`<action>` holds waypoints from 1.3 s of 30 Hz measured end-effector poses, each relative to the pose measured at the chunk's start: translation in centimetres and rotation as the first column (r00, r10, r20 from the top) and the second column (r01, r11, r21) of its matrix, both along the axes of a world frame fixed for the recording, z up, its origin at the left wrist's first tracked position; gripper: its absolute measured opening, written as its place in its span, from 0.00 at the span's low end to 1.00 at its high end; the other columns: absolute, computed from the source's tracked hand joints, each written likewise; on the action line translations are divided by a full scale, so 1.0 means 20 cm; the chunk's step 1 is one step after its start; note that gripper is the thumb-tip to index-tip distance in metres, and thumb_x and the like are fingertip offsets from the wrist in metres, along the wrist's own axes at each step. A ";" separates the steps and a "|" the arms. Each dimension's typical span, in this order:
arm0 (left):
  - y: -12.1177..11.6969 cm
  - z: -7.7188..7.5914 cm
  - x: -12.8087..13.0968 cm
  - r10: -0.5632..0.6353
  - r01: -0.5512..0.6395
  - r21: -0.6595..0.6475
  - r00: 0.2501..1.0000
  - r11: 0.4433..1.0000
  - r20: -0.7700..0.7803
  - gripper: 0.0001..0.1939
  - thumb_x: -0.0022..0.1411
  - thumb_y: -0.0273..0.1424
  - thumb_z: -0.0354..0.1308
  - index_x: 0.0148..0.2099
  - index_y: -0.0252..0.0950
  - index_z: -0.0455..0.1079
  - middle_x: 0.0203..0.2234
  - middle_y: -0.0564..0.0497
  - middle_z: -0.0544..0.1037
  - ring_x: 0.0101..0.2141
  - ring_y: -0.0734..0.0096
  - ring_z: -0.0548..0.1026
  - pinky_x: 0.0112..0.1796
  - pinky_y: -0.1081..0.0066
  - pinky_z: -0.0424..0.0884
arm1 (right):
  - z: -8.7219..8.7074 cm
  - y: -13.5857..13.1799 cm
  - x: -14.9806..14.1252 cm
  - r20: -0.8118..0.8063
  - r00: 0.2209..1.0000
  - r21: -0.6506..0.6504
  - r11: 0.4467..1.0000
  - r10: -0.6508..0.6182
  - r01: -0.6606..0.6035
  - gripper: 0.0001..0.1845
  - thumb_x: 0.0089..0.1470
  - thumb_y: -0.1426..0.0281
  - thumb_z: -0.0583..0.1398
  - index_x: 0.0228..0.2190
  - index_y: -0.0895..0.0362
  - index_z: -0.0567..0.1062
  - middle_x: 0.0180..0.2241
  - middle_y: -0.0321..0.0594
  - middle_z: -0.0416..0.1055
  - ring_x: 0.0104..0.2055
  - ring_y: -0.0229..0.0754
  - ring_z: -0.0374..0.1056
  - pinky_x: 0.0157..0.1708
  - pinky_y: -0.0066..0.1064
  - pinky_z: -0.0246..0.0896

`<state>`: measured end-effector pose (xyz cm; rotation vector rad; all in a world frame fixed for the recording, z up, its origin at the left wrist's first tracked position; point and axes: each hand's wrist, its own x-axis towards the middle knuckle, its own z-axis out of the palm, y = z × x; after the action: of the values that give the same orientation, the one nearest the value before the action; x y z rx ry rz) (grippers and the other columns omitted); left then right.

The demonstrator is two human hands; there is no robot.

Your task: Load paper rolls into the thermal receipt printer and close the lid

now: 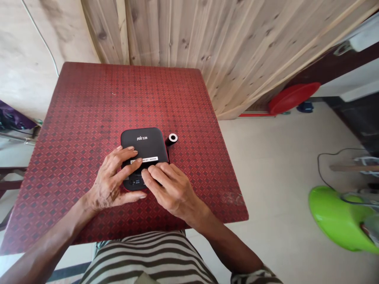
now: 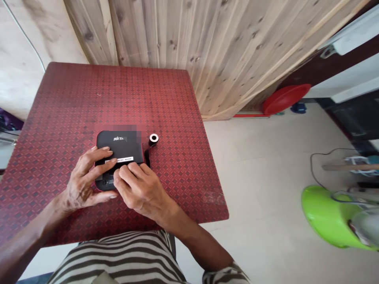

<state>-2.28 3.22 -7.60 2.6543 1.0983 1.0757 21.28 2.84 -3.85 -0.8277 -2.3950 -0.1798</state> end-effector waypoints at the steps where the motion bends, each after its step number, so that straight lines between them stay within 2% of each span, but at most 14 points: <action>1: 0.00 0.00 0.00 0.004 -0.004 0.011 1.000 1.000 -0.007 0.41 0.67 0.57 0.63 0.71 0.38 0.65 0.59 0.35 0.75 0.63 0.46 0.74 0.66 0.44 0.69 | 0.00 0.00 0.01 -0.018 1.000 -0.009 1.000 0.001 -0.001 0.09 0.70 0.77 0.59 0.45 0.64 0.80 0.37 0.43 0.80 0.38 0.43 0.71 0.36 0.37 0.67; 3: 0.00 0.00 0.00 0.011 -0.010 0.033 1.000 0.999 -0.028 0.41 0.66 0.58 0.63 0.71 0.39 0.64 0.59 0.36 0.75 0.62 0.46 0.75 0.64 0.44 0.72 | -0.01 0.00 0.03 -0.071 0.997 -0.029 1.000 -0.011 0.009 0.09 0.69 0.75 0.62 0.48 0.64 0.79 0.39 0.45 0.81 0.40 0.44 0.73 0.38 0.38 0.69; 7: 0.01 0.00 -0.01 0.018 -0.015 0.044 0.998 0.999 -0.065 0.42 0.64 0.58 0.65 0.72 0.44 0.62 0.59 0.37 0.75 0.61 0.45 0.76 0.62 0.42 0.74 | -0.03 -0.01 0.12 -0.234 0.969 -0.083 0.995 -0.079 0.061 0.15 0.67 0.71 0.65 0.53 0.61 0.76 0.41 0.47 0.81 0.43 0.47 0.75 0.44 0.40 0.74; 11: -0.03 -0.02 -0.01 0.040 -0.041 -0.003 0.998 0.999 -0.048 0.43 0.64 0.55 0.67 0.74 0.45 0.61 0.64 0.37 0.71 0.64 0.43 0.73 0.66 0.39 0.70 | -0.09 -0.05 0.22 -0.349 0.914 -0.252 0.960 -0.208 0.122 0.15 0.71 0.66 0.61 0.56 0.56 0.75 0.43 0.47 0.80 0.44 0.48 0.75 0.45 0.43 0.75; 14: -0.10 -0.06 0.01 0.176 -0.175 -0.032 0.983 0.984 0.056 0.48 0.61 0.56 0.69 0.75 0.46 0.59 0.69 0.36 0.62 0.69 0.39 0.66 0.66 0.37 0.69 | -0.18 -0.10 0.26 -0.374 0.890 -0.371 0.921 -0.261 0.115 0.20 0.74 0.57 0.57 0.56 0.57 0.74 0.44 0.50 0.80 0.46 0.50 0.76 0.46 0.44 0.75; 17: -0.19 -0.12 0.06 0.343 -0.312 -0.182 0.923 0.933 0.174 0.59 0.55 0.61 0.71 0.79 0.48 0.49 0.72 0.36 0.57 0.71 0.38 0.62 0.64 0.37 0.72 | -0.28 -0.15 0.24 -0.355 0.901 -0.429 0.900 -0.248 0.078 0.26 0.73 0.50 0.55 0.56 0.58 0.73 0.45 0.51 0.80 0.45 0.50 0.76 0.46 0.44 0.76; 19: -0.23 -0.16 0.09 0.387 -0.317 -0.299 0.897 0.900 0.214 0.63 0.56 0.62 0.70 0.80 0.46 0.41 0.72 0.33 0.56 0.69 0.38 0.64 0.62 0.37 0.74 | -0.32 -0.17 0.21 -0.324 0.915 -0.423 0.902 -0.240 0.086 0.29 0.72 0.48 0.56 0.57 0.59 0.72 0.46 0.52 0.80 0.45 0.51 0.77 0.45 0.45 0.76; 21: -0.25 -0.19 0.10 0.385 -0.300 -0.337 0.896 0.892 0.221 0.64 0.57 0.61 0.70 0.81 0.44 0.37 0.71 0.32 0.58 0.66 0.41 0.68 0.60 0.40 0.75 | -0.35 -0.17 0.19 -0.289 0.926 -0.385 0.915 -0.241 0.119 0.29 0.71 0.49 0.57 0.57 0.60 0.72 0.46 0.53 0.81 0.44 0.52 0.77 0.45 0.45 0.75; 25: -0.25 -0.22 0.09 0.374 -0.322 -0.274 0.912 0.906 0.166 0.62 0.58 0.60 0.69 0.80 0.44 0.41 0.67 0.35 0.65 0.63 0.45 0.72 0.58 0.48 0.77 | -0.36 -0.17 0.18 -0.244 0.942 -0.303 0.941 -0.229 0.150 0.29 0.70 0.52 0.60 0.58 0.63 0.72 0.43 0.53 0.82 0.40 0.51 0.75 0.41 0.43 0.73; 32: -0.25 -0.21 0.07 0.415 -0.382 -0.238 0.904 0.893 0.106 0.61 0.58 0.58 0.71 0.80 0.43 0.44 0.65 0.35 0.68 0.61 0.46 0.75 0.57 0.50 0.78 | -0.40 -0.16 0.18 -0.290 0.932 -0.233 0.960 -0.219 0.154 0.30 0.70 0.51 0.60 0.58 0.64 0.74 0.41 0.52 0.82 0.38 0.50 0.74 0.39 0.41 0.73; 39: -0.24 -0.21 0.10 0.362 -0.328 -0.215 0.920 0.920 0.147 0.61 0.58 0.52 0.73 0.80 0.44 0.41 0.65 0.35 0.68 0.61 0.50 0.75 0.53 0.55 0.81 | -0.40 -0.17 0.21 -0.301 0.926 -0.266 0.953 -0.228 0.148 0.27 0.71 0.53 0.59 0.58 0.61 0.74 0.42 0.50 0.82 0.37 0.49 0.75 0.40 0.40 0.72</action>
<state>-0.33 -1.60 -11.78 2.2159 1.5813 1.1755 25.39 -0.63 -11.87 -1.1076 -2.0438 0.1664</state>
